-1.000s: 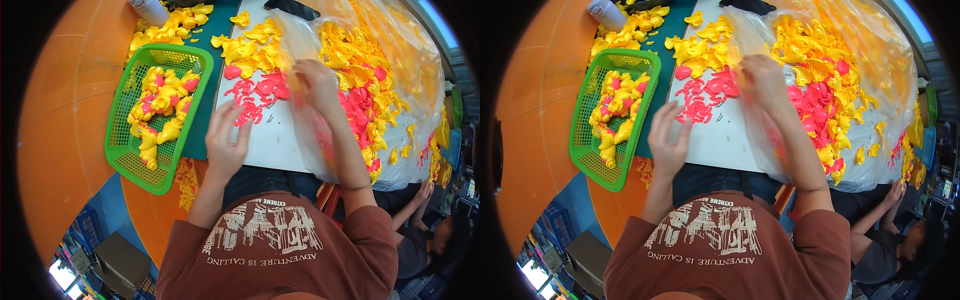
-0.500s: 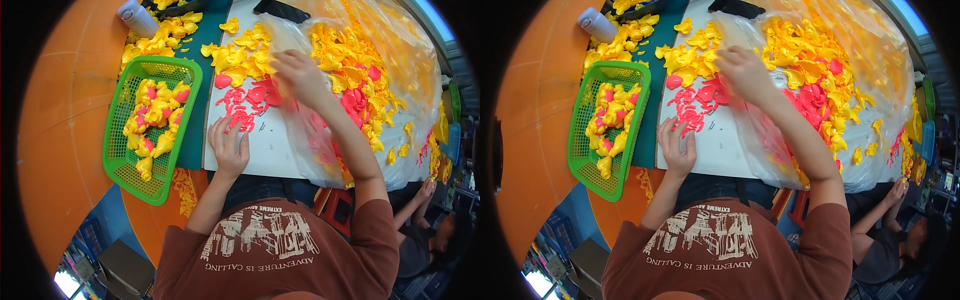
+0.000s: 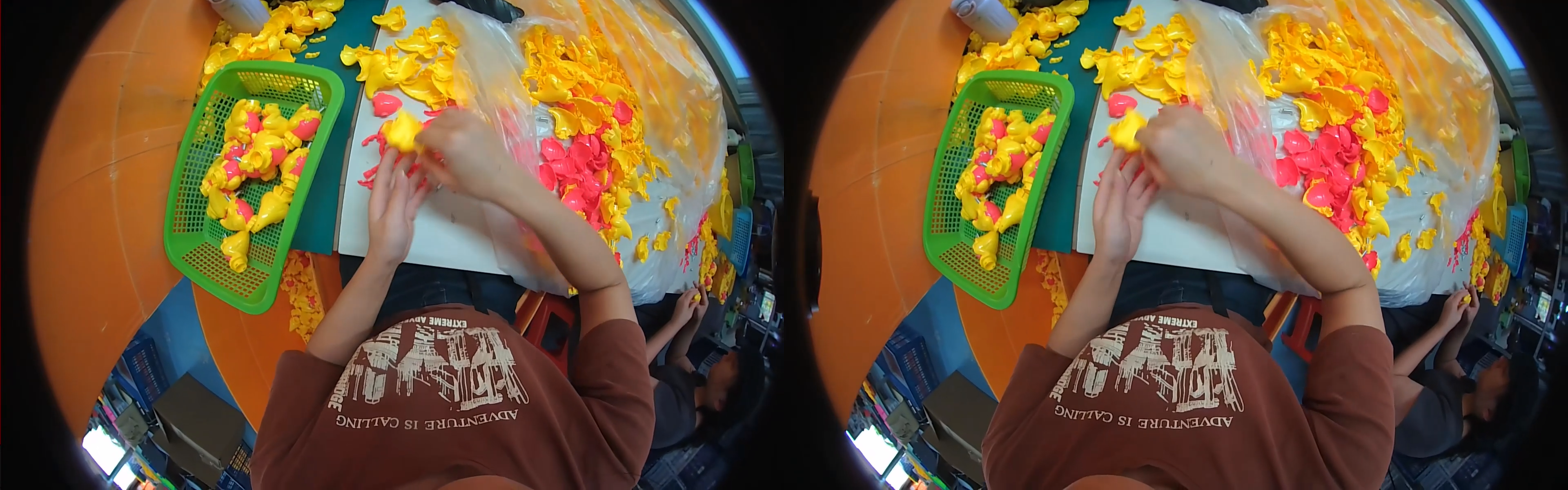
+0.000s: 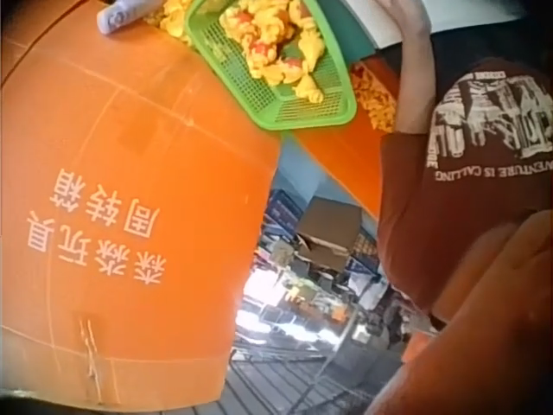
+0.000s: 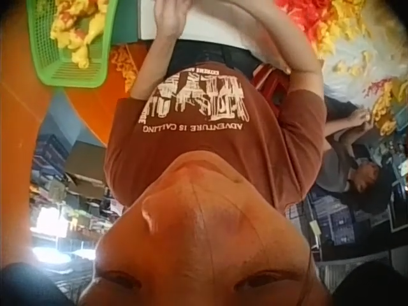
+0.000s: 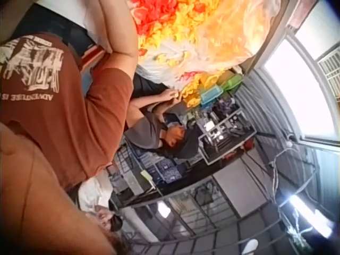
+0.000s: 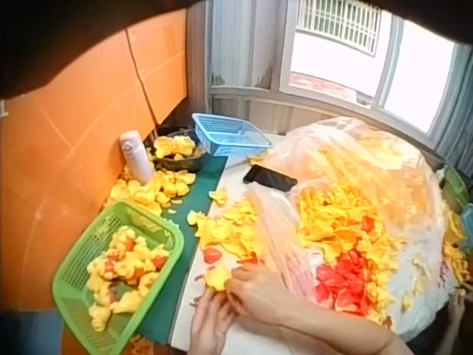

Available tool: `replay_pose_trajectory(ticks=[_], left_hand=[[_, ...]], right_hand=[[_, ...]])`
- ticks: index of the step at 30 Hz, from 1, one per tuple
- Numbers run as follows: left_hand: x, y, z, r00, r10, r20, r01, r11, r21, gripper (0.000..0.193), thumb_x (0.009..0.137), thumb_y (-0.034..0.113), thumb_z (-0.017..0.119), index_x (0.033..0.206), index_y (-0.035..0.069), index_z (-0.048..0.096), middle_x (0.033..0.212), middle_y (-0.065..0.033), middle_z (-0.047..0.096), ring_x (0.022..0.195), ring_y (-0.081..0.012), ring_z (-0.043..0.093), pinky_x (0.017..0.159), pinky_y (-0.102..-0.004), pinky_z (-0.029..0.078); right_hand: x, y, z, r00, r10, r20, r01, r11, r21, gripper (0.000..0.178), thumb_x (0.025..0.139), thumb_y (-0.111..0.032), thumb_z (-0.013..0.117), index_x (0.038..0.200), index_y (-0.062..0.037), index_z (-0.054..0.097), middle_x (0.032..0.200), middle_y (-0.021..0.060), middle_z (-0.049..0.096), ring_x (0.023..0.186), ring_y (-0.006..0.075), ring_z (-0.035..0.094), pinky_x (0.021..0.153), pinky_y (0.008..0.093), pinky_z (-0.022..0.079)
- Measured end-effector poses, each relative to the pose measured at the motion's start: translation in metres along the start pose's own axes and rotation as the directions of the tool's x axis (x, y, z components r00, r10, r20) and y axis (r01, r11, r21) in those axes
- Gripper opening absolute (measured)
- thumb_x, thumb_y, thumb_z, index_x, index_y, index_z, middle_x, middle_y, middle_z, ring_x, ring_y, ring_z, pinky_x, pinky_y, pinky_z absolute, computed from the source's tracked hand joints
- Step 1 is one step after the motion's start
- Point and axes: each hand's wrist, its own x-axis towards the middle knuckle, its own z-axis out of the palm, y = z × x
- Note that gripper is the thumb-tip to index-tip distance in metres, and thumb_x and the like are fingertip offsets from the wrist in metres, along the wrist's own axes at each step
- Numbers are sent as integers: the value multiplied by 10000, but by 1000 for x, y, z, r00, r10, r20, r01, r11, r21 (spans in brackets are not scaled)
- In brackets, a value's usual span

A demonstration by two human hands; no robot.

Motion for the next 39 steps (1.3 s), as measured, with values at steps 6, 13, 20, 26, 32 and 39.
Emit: replay_pose_trajectory(ticks=[6, 13, 20, 26, 32, 39], left_hand=[[21, 14, 0, 992, -38, -122, 39, 999, 7, 250, 978, 153, 402, 1200, 46, 445, 1073, -96, 575, 848, -153, 586, 679, -285, 481], [16, 30, -16, 991, -21, -134, 78, 894, 441, 200, 938, 119, 497, 1067, -29, 532, 818, -73, 619, 595, -96, 560, 475, -214, 425], [10, 28, -6, 956, 268, 118, -253, 554, 793, 202, 883, 84, 583, 1000, -80, 566, 800, -106, 649, 647, -93, 604, 557, -218, 468], [0, 38, 16, 963, 198, 181, -261, 535, 803, 167, 870, 78, 598, 910, -83, 618, 725, -90, 650, 649, -79, 602, 562, -224, 469], [-6, 41, 25, 964, 203, 175, -259, 547, 796, 168, 862, 72, 604, 893, -92, 621, 698, -85, 648, 620, -71, 591, 529, -213, 456], [-9, 42, 30, 950, 227, 213, -300, 481, 824, 155, 854, 64, 603, 894, -84, 627, 672, -91, 644, 582, -60, 582, 498, -214, 447]], right_hand=[[-32, -5, 13, 952, 182, -248, -36, 866, 498, 114, 660, -61, 635, 772, -41, 628, 730, 129, 604, 749, 289, 604, 697, 385, 487], [-55, -8, 43, 986, -145, 87, 156, 978, -138, 258, 642, -18, 607, 899, -35, 623, 764, 66, 567, 776, 227, 564, 667, 328, 480], [-45, -3, 5, 955, 267, -129, -106, 712, 694, 274, 725, 52, 614, 997, 21, 627, 931, 73, 628, 878, 163, 596, 756, 271, 480], [-40, -12, 7, 898, 439, 29, -26, -12, 1000, 218, 791, 54, 624, 1008, 34, 625, 963, 85, 641, 888, 137, 612, 821, 258, 487], [-43, -16, 1, 887, 461, -8, -10, 35, 999, 215, 791, 59, 636, 1004, 36, 626, 975, 94, 643, 919, 148, 614, 852, 268, 488], [-45, -20, -1, 882, 466, -70, 27, 98, 995, 201, 804, 53, 627, 1005, 36, 629, 986, 97, 640, 929, 145, 606, 855, 271, 487]])
